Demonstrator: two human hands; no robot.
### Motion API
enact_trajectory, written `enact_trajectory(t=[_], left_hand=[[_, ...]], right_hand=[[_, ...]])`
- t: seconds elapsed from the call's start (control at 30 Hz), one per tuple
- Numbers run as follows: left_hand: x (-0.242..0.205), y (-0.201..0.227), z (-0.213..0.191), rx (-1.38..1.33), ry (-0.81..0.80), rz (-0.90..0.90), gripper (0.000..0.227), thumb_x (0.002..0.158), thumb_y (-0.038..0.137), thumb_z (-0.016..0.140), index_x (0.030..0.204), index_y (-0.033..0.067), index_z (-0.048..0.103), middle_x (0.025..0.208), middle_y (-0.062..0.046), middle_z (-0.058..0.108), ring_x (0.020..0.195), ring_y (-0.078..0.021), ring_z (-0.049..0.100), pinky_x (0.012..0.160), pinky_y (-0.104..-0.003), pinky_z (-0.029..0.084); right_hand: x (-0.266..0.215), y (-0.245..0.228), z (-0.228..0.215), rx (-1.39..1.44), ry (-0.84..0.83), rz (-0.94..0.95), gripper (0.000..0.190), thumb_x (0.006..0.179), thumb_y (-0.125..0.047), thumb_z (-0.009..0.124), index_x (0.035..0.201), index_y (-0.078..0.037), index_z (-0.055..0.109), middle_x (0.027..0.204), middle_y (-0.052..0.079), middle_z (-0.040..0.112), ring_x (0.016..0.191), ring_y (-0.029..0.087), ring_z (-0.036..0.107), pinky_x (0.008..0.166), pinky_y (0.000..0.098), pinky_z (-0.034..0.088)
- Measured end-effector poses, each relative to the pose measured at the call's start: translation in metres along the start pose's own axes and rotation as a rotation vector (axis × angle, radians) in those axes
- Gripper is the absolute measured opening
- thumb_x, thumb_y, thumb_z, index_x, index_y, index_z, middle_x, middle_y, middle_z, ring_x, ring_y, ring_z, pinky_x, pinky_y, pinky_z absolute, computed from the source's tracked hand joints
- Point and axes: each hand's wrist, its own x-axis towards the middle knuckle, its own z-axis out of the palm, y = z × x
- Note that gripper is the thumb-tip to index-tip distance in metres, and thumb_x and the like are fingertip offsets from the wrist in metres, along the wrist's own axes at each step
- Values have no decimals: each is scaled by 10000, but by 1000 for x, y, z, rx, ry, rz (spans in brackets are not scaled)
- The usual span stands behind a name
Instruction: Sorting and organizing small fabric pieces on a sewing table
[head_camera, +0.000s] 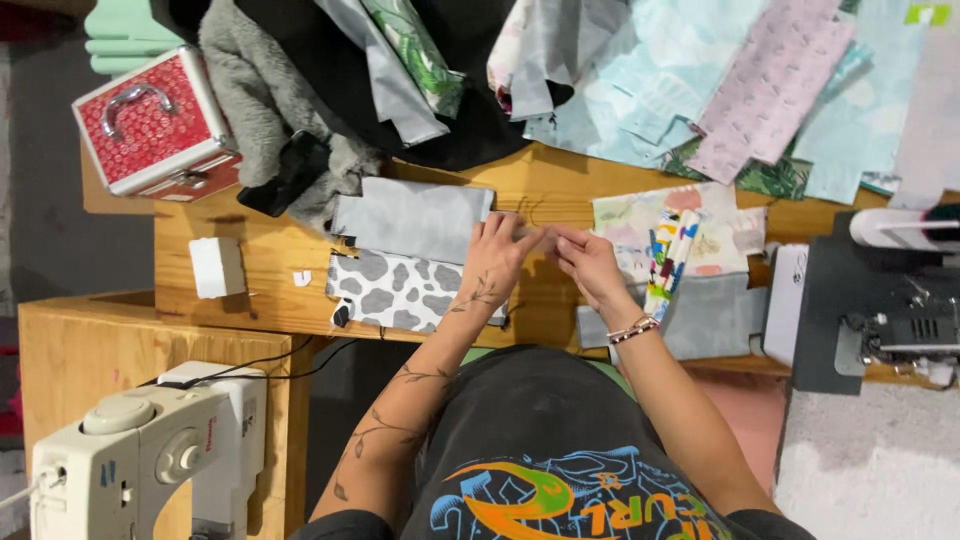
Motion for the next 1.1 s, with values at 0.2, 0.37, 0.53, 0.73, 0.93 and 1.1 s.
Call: enact_trajectory(t=[0.2,0.37,0.53,0.73,0.93,1.1], left_hand=[[5,-20,7,-54,-79,-123,482,889,64,628,1257,373,661,1118,16,586,1148,-214,512,949,-373,432],[13,-35,35,-197,-41,-241,566,779,155,758,1305,331,647,1155,32,658,1280,-248,508,1090,-476,371],[41,-22,29,-634,82,-344,542,781,64,754,1281,260,683,1117,-85,691,1139,-339,638,986,-464,522],[66,-34,77,-692,107,-287,562,726,80,783,1225,325,706,1105,-15,674,1079,-282,673,954,-409,560],[78,-59,89,-683,18,-308,528,727,74,821,1193,305,727,1113,-64,691,1106,-355,676,970,-451,565],[81,-80,74,-788,51,-374,488,772,93,813,1207,296,728,1149,-54,693,1127,-350,669,974,-470,543]], right_hand=[[37,13,2,-61,3,47,356,925,-6,674,1275,-69,675,1154,100,725,968,128,709,839,277,610],[19,-57,24,-514,88,-216,226,873,-76,789,1078,-170,788,952,84,768,798,134,742,648,227,616],[13,-72,37,-1171,208,-935,169,961,-134,702,1070,-233,784,981,-50,778,913,118,736,780,251,582],[40,-63,20,-1051,161,-963,140,950,-69,722,1049,-150,778,953,40,773,868,164,735,772,259,585],[58,-73,10,-257,187,-509,135,951,-69,749,1077,-62,699,911,68,741,831,84,683,781,223,579],[96,-26,-2,-110,223,-357,175,918,-87,771,1075,-76,695,911,64,738,796,83,692,761,210,596]])
